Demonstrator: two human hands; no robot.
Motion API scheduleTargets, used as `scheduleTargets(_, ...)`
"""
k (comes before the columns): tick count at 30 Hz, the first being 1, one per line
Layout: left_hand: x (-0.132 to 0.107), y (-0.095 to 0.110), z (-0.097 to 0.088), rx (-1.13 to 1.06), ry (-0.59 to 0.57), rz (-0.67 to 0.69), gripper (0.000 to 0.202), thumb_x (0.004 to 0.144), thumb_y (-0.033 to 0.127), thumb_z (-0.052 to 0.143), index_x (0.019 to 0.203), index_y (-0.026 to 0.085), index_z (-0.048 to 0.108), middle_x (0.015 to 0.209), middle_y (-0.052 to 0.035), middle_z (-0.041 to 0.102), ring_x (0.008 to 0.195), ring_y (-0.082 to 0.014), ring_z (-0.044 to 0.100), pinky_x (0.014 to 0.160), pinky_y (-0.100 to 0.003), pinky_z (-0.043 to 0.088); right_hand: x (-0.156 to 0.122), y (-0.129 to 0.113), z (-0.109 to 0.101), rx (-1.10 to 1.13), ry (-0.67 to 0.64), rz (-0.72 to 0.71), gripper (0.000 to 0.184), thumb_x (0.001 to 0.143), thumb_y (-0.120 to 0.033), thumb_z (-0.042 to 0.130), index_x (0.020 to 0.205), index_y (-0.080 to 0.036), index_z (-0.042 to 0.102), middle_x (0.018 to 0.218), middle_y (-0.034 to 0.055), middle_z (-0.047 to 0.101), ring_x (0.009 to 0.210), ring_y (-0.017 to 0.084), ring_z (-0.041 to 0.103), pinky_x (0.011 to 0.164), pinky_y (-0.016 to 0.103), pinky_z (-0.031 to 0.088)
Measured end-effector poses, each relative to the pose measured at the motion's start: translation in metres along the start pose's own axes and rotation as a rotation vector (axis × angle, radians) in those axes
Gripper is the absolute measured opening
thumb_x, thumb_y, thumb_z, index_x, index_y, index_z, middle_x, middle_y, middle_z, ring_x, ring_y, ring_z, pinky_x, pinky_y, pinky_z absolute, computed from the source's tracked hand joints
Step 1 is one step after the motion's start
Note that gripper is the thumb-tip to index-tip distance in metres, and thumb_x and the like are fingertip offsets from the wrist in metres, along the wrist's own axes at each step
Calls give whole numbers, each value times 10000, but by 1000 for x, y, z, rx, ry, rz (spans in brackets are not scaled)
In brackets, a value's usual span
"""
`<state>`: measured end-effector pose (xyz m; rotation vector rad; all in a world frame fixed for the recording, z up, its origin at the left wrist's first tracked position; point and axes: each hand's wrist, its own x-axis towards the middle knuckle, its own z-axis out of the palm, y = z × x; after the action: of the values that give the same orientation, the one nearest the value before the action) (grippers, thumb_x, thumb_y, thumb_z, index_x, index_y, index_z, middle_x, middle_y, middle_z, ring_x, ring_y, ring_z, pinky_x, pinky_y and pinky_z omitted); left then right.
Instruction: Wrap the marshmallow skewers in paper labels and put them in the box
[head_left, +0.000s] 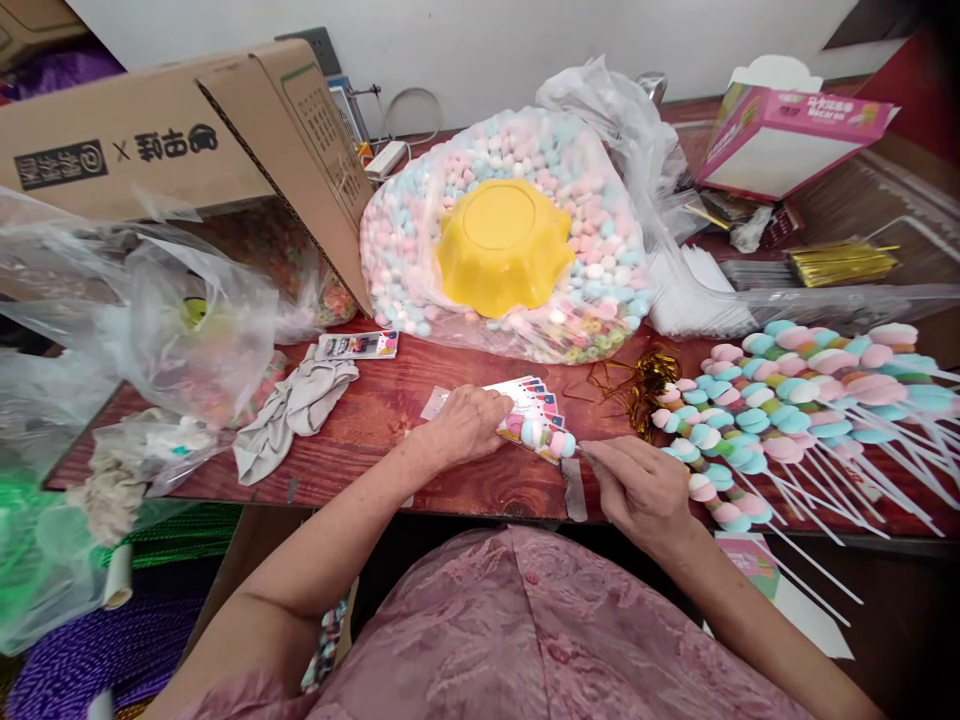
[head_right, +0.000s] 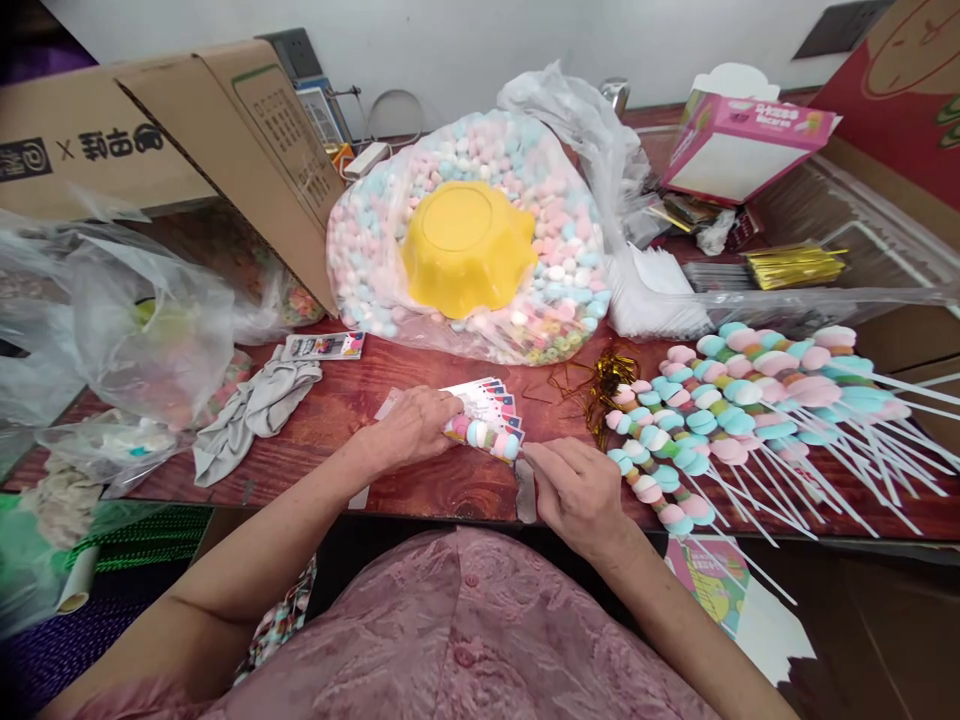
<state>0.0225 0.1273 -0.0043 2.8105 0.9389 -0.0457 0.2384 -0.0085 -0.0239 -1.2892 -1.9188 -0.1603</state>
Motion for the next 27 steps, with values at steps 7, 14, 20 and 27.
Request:
scheduleTargets(7, -6, 8, -4, -68, 77, -80, 118, 813, 286, 585, 848, 183, 628, 799, -85, 686, 730, -245, 643, 618, -316, 392, 12, 0, -16, -175, 15, -215, 320, 825, -75, 541, 1065, -232, 683, 836, 23, 740, 658, 132, 603, 619, 284, 412)
scheduleTargets(14, -10, 19, -11, 65, -24, -59, 160, 858, 283, 561, 944, 163, 621, 892, -110, 691, 846, -264, 653, 703, -335, 442, 20, 5, -13, -37, -226, 76, 197, 892, -165, 493, 899, -199, 687, 699, 14, 693, 609, 138, 600, 579, 272, 380)
scheduleTargets(20, -9, 21, -8, 14, -5, -54, 156, 855, 270, 553, 936, 162, 630, 894, -96, 688, 828, -250, 638, 705, -327, 435, 26, -1, -13, 177, -380, 277, 223, 938, -235, 462, 787, -202, 623, 603, -25, 634, 514, 113, 555, 504, 242, 353)
scheduleTargets(27, -12, 14, -15, -363, -142, 95, 181, 732, 290, 728, 849, 183, 640, 802, -11, 653, 715, -175, 576, 645, -260, 393, 25, 6, -10, -186, -201, -311, 254, 875, -82, 428, 928, -179, 657, 639, 3, 631, 575, 136, 524, 571, 314, 310)
